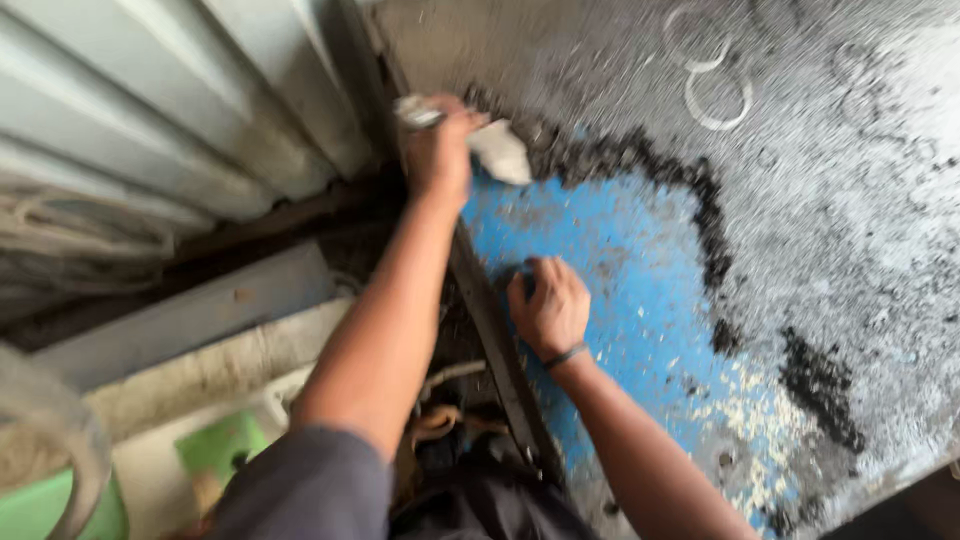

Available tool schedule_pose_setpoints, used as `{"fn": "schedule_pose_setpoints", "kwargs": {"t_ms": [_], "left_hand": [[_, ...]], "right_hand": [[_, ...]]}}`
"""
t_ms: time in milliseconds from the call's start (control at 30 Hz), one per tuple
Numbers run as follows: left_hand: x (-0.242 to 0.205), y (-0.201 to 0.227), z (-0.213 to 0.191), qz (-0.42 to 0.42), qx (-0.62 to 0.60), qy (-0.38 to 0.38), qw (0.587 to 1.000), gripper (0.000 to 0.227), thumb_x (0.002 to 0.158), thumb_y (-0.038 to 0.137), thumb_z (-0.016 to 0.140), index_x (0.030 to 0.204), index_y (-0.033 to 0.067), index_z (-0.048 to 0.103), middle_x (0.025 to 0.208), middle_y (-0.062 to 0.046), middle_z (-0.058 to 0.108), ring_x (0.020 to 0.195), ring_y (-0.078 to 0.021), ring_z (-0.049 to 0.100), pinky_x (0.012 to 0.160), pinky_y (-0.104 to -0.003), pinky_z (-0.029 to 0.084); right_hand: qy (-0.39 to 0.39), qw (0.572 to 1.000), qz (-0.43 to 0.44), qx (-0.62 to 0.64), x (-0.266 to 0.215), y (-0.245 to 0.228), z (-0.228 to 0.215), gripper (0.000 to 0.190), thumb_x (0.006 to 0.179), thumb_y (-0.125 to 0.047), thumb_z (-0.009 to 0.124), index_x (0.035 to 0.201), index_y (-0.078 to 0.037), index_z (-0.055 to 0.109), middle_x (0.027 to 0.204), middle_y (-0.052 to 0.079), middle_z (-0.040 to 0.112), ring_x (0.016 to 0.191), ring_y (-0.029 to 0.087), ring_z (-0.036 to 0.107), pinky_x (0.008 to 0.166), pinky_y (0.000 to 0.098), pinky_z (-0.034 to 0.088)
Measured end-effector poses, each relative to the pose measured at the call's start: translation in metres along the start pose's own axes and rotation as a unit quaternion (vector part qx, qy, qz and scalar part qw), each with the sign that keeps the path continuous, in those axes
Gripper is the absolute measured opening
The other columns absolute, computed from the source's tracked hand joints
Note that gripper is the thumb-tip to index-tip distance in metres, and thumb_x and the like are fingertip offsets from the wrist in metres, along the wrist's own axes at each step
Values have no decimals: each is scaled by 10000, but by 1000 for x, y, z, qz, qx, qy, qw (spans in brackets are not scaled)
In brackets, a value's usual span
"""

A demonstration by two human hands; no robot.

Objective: The person uses a metal scraper to remove a thick, dark, tar-like substance from a blue painted metal surface. The person systematically scrapes the material off the surface, revealing the blue paint underneath. A second person is visible in the background working on a different section of the same surface.

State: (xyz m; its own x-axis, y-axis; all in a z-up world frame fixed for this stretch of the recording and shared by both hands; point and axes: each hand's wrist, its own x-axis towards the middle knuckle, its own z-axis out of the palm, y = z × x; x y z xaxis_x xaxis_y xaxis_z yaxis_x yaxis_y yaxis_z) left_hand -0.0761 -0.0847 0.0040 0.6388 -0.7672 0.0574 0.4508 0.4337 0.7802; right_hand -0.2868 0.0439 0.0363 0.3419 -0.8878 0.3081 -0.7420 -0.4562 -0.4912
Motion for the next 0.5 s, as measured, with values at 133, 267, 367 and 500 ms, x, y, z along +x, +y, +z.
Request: {"fn": "schedule_pose_setpoints", "kwargs": {"t_ms": [133,267,367,500], "left_hand": [[4,10,-13,49,86,-98,990,82,795,6,531,862,25,574,808,-133,681,802,-251,700,814,-400,576],[17,7,-22,-2,27,-15,1000,149,753,-50,573,866,47,576,821,-85,637,782,-223,652,833,-420,574],[-15,-63,48,-53,-82,-9,995,98,847,-1,564,883,81,604,789,-68,656,753,-190,675,792,-394,569],[-12,-91,95,14,43,-64,997,93,898,14,589,831,76,607,735,-65,675,687,-181,674,649,-369,571]], "right_hand": [[17,1000,-16,7,0,0,-1,163,873,-174,686,958,-35,685,856,156,660,831,372,654,742,468,524],[4,1000,-3,-2,8,-2,4,154,851,-184,697,911,-44,678,843,151,664,805,366,656,713,470,520],[4,1000,-2,6,1,4,4,156,856,-180,691,924,-40,673,841,152,658,809,365,656,723,471,523],[-1,1000,-7,2,-2,14,15,156,836,-174,689,913,-41,664,854,159,662,823,377,655,738,483,522]]}}
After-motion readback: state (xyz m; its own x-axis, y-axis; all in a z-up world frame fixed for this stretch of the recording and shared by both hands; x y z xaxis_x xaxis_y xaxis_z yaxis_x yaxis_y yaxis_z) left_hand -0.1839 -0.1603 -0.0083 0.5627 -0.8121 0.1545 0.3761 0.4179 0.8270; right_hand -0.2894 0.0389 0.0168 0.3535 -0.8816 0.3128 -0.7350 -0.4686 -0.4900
